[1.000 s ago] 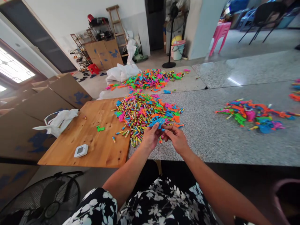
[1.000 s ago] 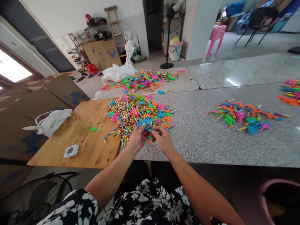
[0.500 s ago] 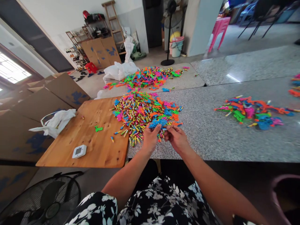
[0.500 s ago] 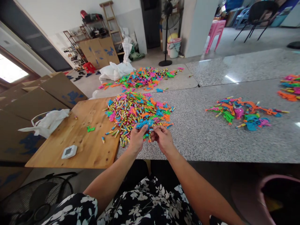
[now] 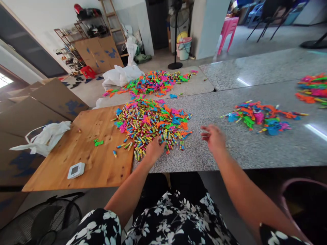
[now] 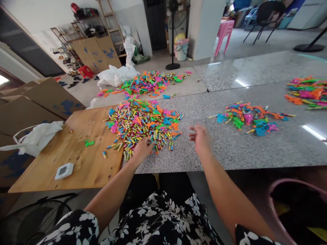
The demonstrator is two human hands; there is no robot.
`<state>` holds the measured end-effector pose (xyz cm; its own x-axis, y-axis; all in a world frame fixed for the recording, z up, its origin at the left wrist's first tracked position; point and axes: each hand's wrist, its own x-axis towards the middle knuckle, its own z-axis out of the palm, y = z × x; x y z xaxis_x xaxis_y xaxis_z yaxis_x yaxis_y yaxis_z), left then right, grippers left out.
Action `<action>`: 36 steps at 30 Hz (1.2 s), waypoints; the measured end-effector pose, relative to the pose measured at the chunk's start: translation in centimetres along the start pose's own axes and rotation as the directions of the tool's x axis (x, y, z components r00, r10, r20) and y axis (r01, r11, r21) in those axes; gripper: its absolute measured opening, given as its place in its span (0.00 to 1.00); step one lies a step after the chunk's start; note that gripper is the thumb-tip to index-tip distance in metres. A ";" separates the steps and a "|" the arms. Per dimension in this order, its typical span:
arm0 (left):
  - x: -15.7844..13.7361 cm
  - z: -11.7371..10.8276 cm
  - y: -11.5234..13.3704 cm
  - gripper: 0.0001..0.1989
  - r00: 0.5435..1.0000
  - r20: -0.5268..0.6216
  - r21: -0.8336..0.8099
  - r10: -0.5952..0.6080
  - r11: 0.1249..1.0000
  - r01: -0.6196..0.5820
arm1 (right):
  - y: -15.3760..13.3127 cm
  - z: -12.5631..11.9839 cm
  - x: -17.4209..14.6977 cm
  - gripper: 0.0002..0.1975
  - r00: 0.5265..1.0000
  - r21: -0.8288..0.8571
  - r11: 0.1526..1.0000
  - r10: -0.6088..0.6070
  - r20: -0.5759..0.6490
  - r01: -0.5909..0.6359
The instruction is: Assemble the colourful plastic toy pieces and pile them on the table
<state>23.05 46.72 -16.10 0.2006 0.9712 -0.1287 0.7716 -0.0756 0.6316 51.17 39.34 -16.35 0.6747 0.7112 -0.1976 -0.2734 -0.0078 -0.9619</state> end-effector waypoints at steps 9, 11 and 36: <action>0.8 -0.7 -0.7 0.33 0.998 -0.024 0.234 0.059 0.971 -0.052 | 4.8 4.4 -5.6 0.13 0.892 -0.865 0.277 0.052 0.449 0.419; 1.1 -1.2 -1.3 0.32 0.996 -0.028 0.233 0.079 0.970 -0.070 | 4.6 4.6 -4.9 0.12 0.880 -0.867 0.274 0.118 0.461 0.417; -3.1 -1.7 4.2 0.18 0.932 0.320 -0.914 0.167 0.315 0.257 | 1.4 8.0 -9.7 0.18 0.855 0.238 0.949 0.056 0.516 -0.206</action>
<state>24.62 43.74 -11.81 0.5092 0.8206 -0.2595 -0.2568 0.4327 0.8642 38.78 38.07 -14.23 0.2078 0.9701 -0.1255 -0.5620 0.0133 -0.8271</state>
